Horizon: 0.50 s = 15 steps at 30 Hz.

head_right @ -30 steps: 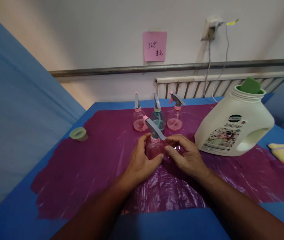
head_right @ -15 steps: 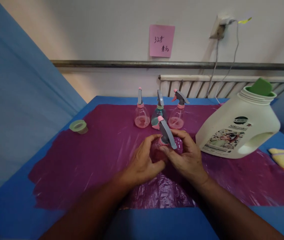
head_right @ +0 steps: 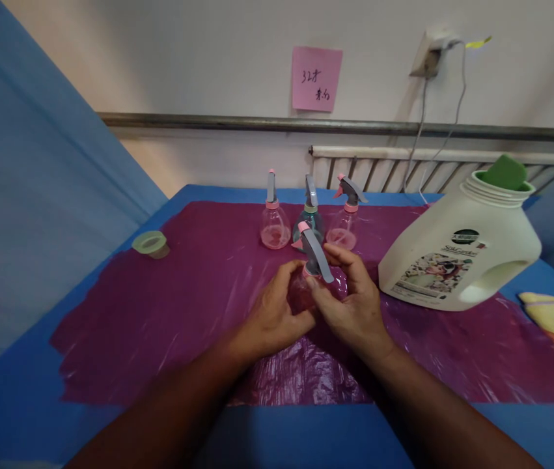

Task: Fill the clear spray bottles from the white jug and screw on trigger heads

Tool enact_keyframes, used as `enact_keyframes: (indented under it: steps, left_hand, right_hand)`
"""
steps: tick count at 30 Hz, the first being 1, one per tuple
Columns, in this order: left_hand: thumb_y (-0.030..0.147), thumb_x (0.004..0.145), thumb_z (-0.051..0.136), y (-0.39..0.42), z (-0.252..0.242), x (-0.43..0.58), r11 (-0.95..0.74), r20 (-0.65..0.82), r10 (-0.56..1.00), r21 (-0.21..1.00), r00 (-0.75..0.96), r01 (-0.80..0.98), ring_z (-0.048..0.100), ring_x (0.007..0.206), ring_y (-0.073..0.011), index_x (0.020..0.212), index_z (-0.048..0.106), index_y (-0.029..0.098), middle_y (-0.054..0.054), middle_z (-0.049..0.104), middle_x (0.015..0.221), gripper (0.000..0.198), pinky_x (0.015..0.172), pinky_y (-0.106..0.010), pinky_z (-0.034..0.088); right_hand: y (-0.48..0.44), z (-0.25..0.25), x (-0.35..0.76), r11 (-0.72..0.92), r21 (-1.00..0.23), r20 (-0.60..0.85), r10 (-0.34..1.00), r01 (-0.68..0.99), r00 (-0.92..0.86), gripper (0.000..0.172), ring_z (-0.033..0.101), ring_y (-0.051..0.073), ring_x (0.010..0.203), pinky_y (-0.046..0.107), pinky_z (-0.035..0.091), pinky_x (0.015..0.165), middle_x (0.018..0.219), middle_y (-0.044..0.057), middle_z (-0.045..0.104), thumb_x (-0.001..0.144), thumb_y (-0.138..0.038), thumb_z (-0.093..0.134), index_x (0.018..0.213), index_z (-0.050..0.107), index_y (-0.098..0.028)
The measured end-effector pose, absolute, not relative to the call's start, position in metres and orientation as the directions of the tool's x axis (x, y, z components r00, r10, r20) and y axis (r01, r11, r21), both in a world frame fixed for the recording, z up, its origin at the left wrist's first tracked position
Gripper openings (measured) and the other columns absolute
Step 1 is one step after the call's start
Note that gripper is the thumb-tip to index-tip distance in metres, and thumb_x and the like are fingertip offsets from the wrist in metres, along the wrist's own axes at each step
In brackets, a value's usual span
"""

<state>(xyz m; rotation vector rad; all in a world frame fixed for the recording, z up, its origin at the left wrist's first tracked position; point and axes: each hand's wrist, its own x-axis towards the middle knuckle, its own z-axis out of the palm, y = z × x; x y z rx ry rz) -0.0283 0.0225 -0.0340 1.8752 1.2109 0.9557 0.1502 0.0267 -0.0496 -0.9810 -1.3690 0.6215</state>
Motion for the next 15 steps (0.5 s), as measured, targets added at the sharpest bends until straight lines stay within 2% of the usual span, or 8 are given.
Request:
enact_keyframes:
  steps: [5,15]
  left_hand:
    - [0.037,0.089,0.083,0.0223,-0.0334,-0.0273,-0.305,0.188,0.938,0.848,0.292,0.433,0.077,0.126,-0.0368,0.152,0.052,0.027,-0.013,0.076,0.141,0.071,0.103,-0.054,0.064]
    - [0.035,0.091,0.080,0.0214,-0.0308,-0.0269,-0.309,0.195,0.937,0.851,0.291,0.424,0.078,0.122,-0.0346,0.150,0.054,0.028,-0.012,0.077,0.140,0.065,0.100,-0.052,0.064]
  right_hand:
    - [0.0305,-0.0521,0.1502,0.473,-0.864,0.498,0.855,0.175,0.148,0.049,0.075,0.028,0.126,0.059,0.059,0.122,0.135,0.007,0.078,0.094,-0.040,0.092,0.139,0.072,-0.033]
    - [0.0318,-0.0451,0.1449,0.474,-0.868,0.492,0.859,0.146,0.140,0.059,0.070,0.032,0.144,0.063,0.056,0.128,0.143,0.009,0.077,0.096,-0.040,0.090,0.151,0.068,-0.034]
